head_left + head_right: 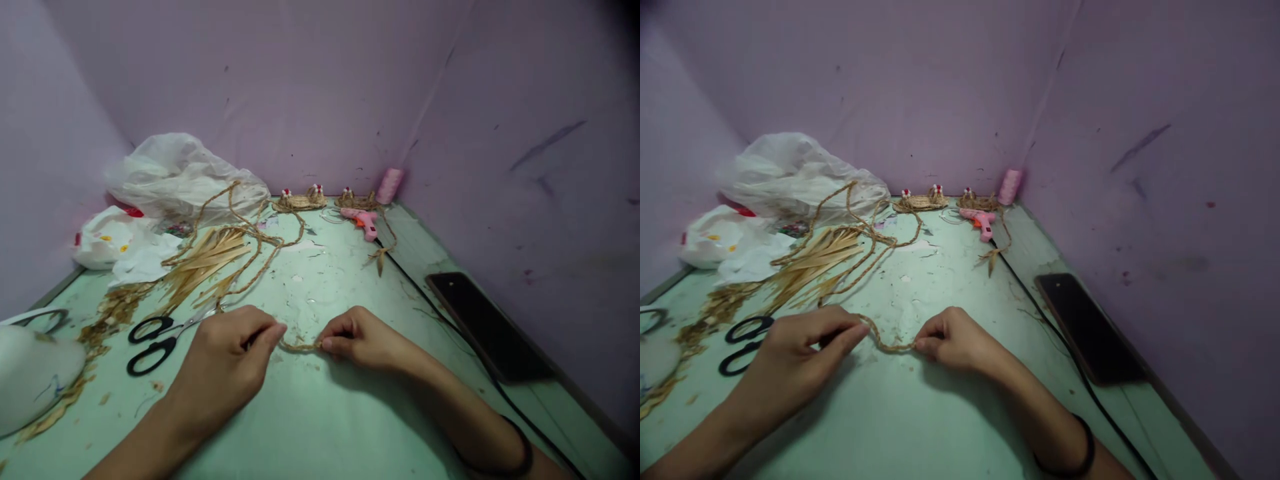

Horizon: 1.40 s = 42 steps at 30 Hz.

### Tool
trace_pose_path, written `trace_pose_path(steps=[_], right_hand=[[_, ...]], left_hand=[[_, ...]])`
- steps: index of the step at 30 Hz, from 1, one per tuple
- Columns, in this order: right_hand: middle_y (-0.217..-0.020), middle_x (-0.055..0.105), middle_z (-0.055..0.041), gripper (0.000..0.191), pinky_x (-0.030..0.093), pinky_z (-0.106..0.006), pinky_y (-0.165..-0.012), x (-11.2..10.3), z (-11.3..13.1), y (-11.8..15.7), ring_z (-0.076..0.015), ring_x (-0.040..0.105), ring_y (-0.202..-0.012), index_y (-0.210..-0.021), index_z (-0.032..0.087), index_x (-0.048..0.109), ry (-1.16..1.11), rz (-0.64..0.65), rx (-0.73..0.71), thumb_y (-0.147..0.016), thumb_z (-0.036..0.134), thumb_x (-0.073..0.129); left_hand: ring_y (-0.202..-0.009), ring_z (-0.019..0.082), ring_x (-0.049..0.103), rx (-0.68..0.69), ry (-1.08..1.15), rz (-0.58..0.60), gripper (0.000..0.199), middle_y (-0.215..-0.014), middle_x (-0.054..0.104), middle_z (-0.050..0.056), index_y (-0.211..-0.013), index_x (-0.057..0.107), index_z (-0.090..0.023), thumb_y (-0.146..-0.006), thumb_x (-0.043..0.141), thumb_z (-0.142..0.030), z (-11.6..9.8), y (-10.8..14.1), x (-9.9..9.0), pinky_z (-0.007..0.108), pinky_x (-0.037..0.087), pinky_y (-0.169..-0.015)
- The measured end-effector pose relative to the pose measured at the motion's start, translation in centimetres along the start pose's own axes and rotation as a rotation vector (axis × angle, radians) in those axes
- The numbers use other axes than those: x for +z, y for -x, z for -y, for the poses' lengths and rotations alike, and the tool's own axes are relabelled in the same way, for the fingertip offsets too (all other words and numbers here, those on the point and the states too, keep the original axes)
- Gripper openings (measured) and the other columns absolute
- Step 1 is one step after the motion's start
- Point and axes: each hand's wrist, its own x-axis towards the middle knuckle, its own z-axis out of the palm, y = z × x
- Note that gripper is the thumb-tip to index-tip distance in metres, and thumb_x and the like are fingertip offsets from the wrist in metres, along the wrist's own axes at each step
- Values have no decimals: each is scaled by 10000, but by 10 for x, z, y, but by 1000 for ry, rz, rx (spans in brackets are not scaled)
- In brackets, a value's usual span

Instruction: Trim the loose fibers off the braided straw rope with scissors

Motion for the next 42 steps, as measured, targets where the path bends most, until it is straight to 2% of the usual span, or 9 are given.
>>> trace_pose_path(steps=[3,6,8,11,15,20,27,36,42], right_hand=[[-509,497,27,182,281,-204,-455,2,2,3,-72,371,-478,-677,118,676,-31,61,-78,-720,211,526],[-505,495,32,154,274,-206,-457,4,3,2,-69,368,-481,-683,118,682,-69,57,-99,-708,197,551],[-487,495,37,109,277,-200,-446,5,2,-1,-62,372,-462,-678,120,678,-156,-18,-68,-680,192,595],[-522,528,43,148,320,-185,-441,5,1,-5,-53,409,-449,-747,144,665,-524,-157,-14,-612,204,684],[-657,576,23,275,424,-184,-533,10,1,-8,-49,483,-525,-821,150,665,-947,-187,19,-570,232,741],[-616,600,-5,222,427,-192,-507,21,4,-9,-80,518,-542,-648,124,641,-784,-359,-51,-567,298,751],[-604,639,-20,265,462,-228,-544,29,1,-12,-95,561,-512,-654,131,597,-788,-483,-121,-594,350,733],[-649,671,-32,280,507,-247,-563,29,3,-11,-117,619,-536,-666,140,538,-996,-368,-139,-622,346,721],[-597,668,-33,276,515,-221,-512,36,5,-10,-117,618,-515,-663,132,543,-1128,-264,-145,-605,316,741]], left_hand=[[-904,215,511,327,-136,127,201,-886,620,64,-881,643,-205,-787,467,-185,-1,0,5,341,382,-794],[-872,226,489,425,-293,344,227,-788,598,71,-853,627,-188,-800,411,-148,4,-1,14,382,351,-788],[-769,207,490,387,-362,369,222,-703,568,63,-761,608,-173,-815,392,-175,9,-1,18,358,353,-719],[-677,179,496,201,-343,237,260,-680,558,56,-697,558,-171,-848,361,-245,15,0,22,303,346,-623],[-641,158,525,61,-235,195,270,-732,586,47,-746,545,-183,-869,333,-296,17,5,31,269,343,-584],[-638,165,541,66,-262,257,283,-734,594,52,-767,551,-178,-866,312,-292,10,14,41,269,346,-589],[-587,150,507,-263,-232,333,251,-608,580,10,-664,565,-195,-812,384,-286,2,9,33,249,302,-554],[-536,107,391,-351,120,447,190,-545,440,-35,-619,508,-159,-727,457,-308,14,-3,27,216,280,-505],[-506,103,334,-199,-51,538,310,-492,328,-38,-504,363,-172,-783,373,-308,18,-1,26,229,240,-507]])
